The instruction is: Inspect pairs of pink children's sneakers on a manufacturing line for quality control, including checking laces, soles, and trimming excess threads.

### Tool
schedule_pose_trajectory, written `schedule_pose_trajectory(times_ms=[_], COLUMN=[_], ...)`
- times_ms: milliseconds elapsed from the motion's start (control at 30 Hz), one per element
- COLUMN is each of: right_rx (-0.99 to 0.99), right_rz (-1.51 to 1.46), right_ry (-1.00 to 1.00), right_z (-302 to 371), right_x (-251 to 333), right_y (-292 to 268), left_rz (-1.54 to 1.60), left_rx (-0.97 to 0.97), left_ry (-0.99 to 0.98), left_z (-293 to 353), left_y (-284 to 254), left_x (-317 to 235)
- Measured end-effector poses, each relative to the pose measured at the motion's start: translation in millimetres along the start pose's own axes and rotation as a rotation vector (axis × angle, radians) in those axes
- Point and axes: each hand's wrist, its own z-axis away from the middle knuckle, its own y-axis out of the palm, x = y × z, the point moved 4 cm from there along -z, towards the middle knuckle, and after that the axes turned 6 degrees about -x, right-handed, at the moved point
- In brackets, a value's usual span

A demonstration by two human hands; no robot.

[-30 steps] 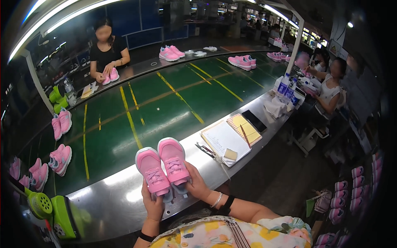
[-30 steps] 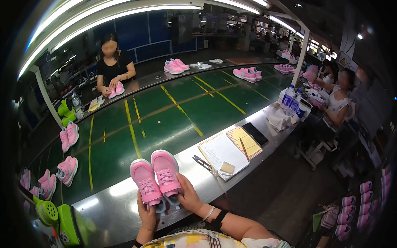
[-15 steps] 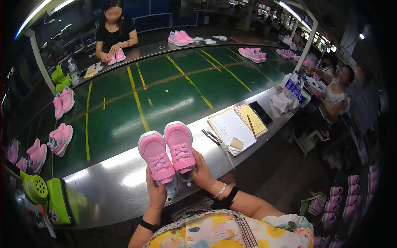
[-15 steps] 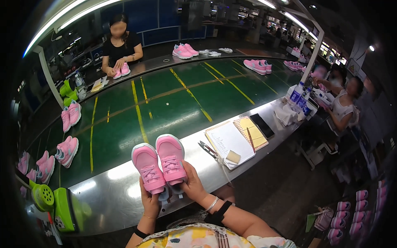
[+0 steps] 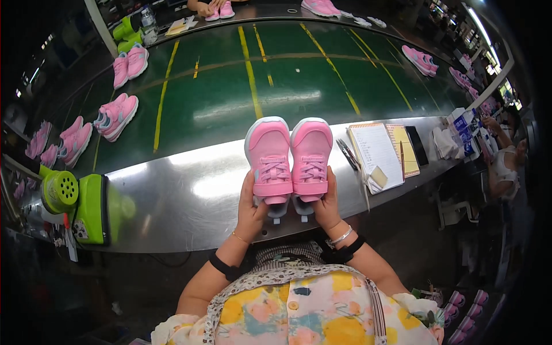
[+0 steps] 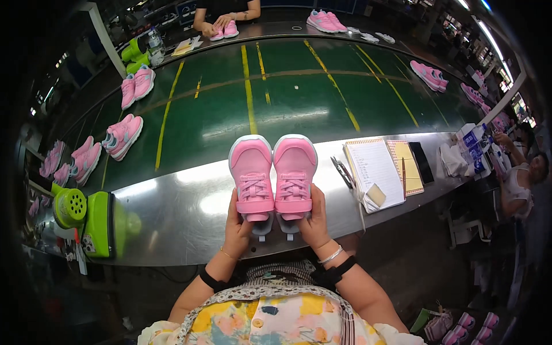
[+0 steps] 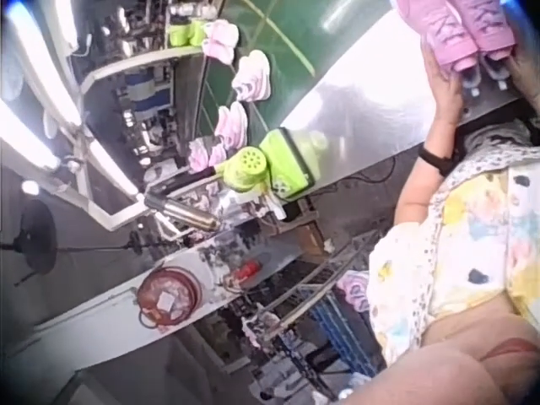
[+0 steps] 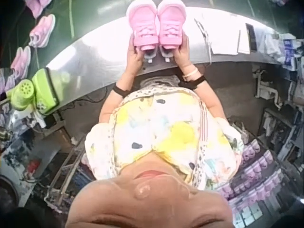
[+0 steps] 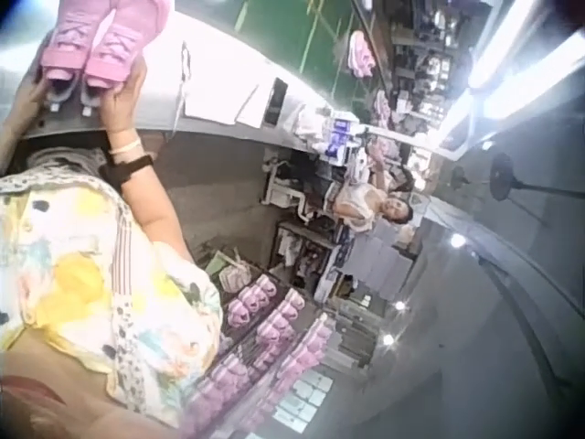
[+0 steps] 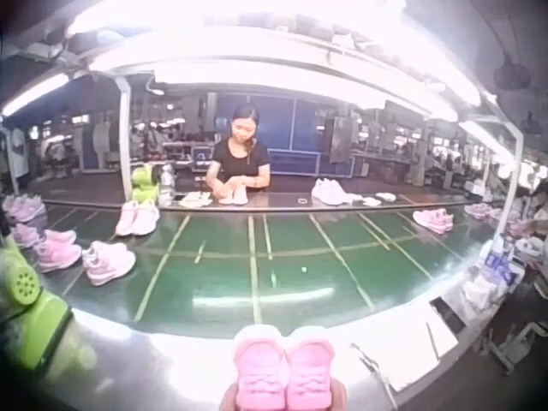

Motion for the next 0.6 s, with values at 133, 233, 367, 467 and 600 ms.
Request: schedule_pose_trajectory(times_ms=[133, 233, 367, 467, 600], right_rx=[0.073, 0.096, 0.100, 0.110, 0.085], right_rz=[0.053, 0.002, 0.076, 0.006, 0.063], right_ry=[-0.007, 0.042, -0.023, 0.010, -0.047], right_z=[5.0, 7.0, 5.3, 5.6, -4.1], right_x=[-14.5, -18.7, -11.6, -9.8, 5.8], right_y=[4.8, 3.7, 1.3, 3.1, 4.2], left_rz=[-0.019, -0.072, -0.054, -0.041, 0.084], left_rx=[0.022, 0.036, 0.034, 0.052, 0.045], left_ry=[0.023, 0.028, 0.060, 0.051, -0.020], left_z=[-1.5, -3.6, -3.6, -2.3, 1.7], left_y=[-4.7, -6.4, -6.5, -8.1, -10.0], left_x=[-11.0, -12.7, -20.9, -16.5, -13.3])
